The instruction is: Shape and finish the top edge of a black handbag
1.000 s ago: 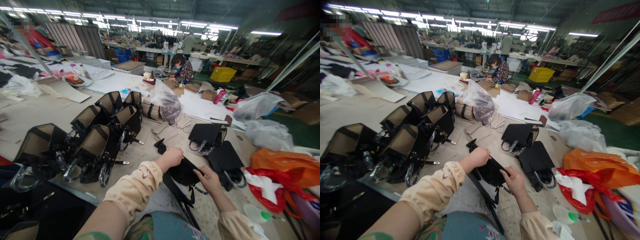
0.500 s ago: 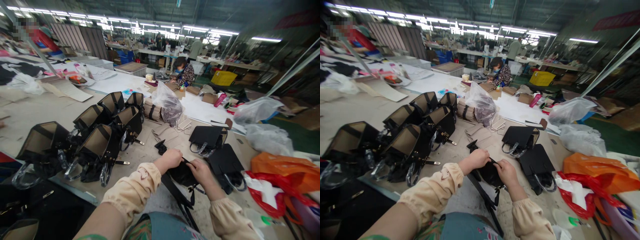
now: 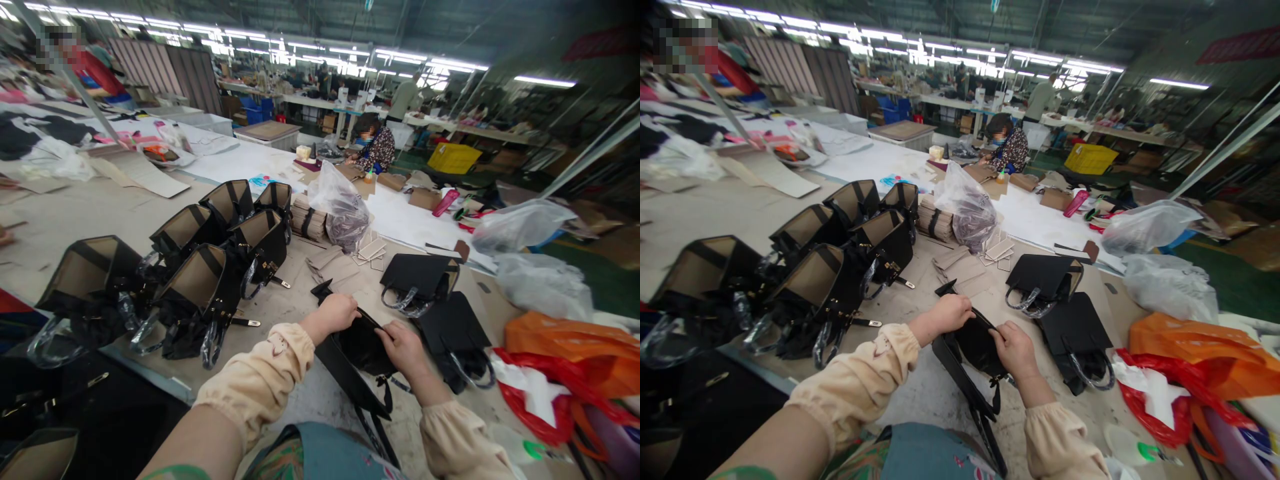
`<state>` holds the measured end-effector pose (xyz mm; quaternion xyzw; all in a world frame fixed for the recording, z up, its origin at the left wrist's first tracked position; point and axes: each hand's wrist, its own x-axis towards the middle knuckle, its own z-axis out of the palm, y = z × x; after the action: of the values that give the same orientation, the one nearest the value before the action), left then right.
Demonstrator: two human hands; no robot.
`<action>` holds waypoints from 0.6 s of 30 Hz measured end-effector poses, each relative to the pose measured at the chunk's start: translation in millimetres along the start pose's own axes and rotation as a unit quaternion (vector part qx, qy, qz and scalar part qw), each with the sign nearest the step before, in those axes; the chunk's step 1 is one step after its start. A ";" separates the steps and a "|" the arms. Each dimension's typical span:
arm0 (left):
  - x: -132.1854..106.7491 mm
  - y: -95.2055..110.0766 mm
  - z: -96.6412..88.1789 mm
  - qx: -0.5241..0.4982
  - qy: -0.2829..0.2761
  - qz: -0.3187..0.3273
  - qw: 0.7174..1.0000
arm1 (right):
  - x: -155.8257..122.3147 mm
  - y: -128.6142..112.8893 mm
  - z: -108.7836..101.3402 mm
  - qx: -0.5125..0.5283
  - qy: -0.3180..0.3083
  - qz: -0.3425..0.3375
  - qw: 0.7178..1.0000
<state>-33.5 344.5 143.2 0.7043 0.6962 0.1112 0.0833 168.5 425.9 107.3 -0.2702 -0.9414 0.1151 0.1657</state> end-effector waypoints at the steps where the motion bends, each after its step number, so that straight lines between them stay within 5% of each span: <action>1: 1.5 0.5 1.3 0.000 0.000 -0.005 1.000 | -0.3 0.0 0.1 0.005 0.000 0.000 1.000; 18: 5.1 5.6 3.3 -0.004 0.006 -0.033 0.999 | -2.6 -0.8 3.2 0.024 0.012 -0.003 1.000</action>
<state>-27.2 349.6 141.7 0.6798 0.7192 0.1158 0.0853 169.0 423.4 104.0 -0.2645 -0.9372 0.1340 0.1835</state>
